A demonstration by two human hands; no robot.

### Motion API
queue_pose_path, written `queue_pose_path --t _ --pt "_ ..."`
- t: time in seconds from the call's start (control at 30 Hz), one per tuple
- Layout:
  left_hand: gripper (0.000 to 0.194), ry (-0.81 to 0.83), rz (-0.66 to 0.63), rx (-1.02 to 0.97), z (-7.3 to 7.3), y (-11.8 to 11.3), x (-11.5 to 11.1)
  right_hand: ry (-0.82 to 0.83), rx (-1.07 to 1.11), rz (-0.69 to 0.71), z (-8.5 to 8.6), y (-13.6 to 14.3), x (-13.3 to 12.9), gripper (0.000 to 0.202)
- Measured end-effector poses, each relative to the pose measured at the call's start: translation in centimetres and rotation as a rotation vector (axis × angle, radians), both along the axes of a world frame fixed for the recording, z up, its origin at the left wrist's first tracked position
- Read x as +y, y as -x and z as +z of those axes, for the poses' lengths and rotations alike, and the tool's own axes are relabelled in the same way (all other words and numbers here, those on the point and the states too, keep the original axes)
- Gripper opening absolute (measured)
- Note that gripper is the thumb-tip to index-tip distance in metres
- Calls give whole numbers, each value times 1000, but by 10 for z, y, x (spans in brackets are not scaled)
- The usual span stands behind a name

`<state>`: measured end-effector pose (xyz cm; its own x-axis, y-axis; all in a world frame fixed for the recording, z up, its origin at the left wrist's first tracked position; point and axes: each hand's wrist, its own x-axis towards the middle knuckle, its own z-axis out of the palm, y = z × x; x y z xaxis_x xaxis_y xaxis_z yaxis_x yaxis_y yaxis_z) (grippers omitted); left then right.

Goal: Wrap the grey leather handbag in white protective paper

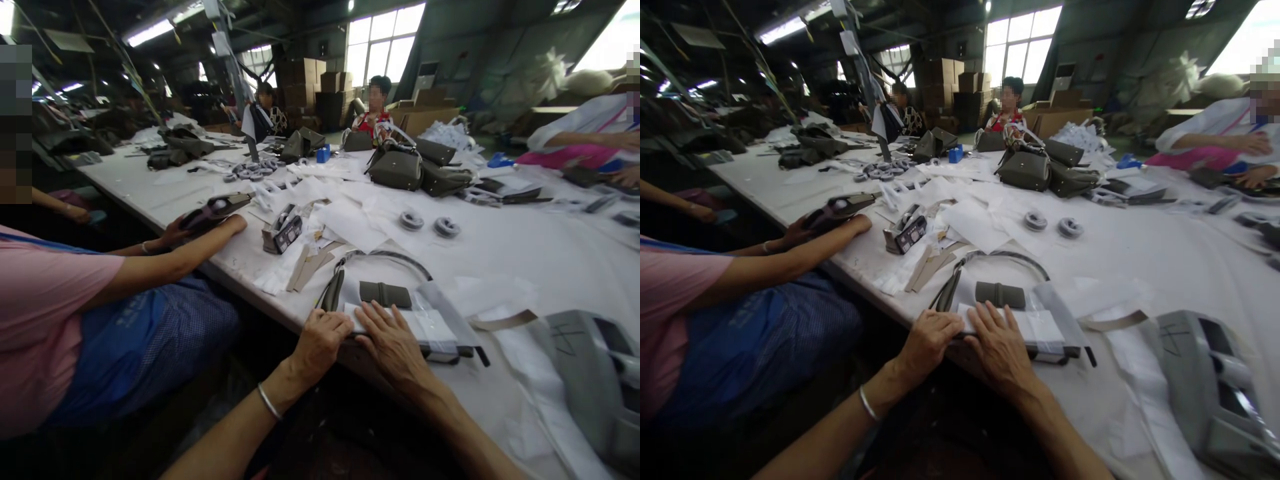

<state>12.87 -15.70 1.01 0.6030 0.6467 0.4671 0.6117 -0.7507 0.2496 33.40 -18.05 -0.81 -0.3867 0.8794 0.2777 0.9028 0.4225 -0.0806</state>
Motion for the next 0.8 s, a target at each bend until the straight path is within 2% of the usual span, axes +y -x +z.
queue_pose_path --t 0.17,0.3,0.43,0.57,0.7,0.8 --pt "33 -280 -18 193 -10 6 -14 -28 -11 -19 0 4 -2 42" --pt "33 -404 -29 328 -11 8 -11 -48 0 -27 -1 5 -2 41" --pt "29 -400 -95 378 -3 12 2 -57 2 -17 2 4 -2 44" --pt "24 -375 -186 319 2 14 19 -64 7 -26 8 5 -5 59" --pt "24 -335 -172 229 4 12 28 -85 19 -74 12 10 -8 72" --pt "27 -273 -151 260 8 11 26 -88 26 -100 10 12 -8 65"
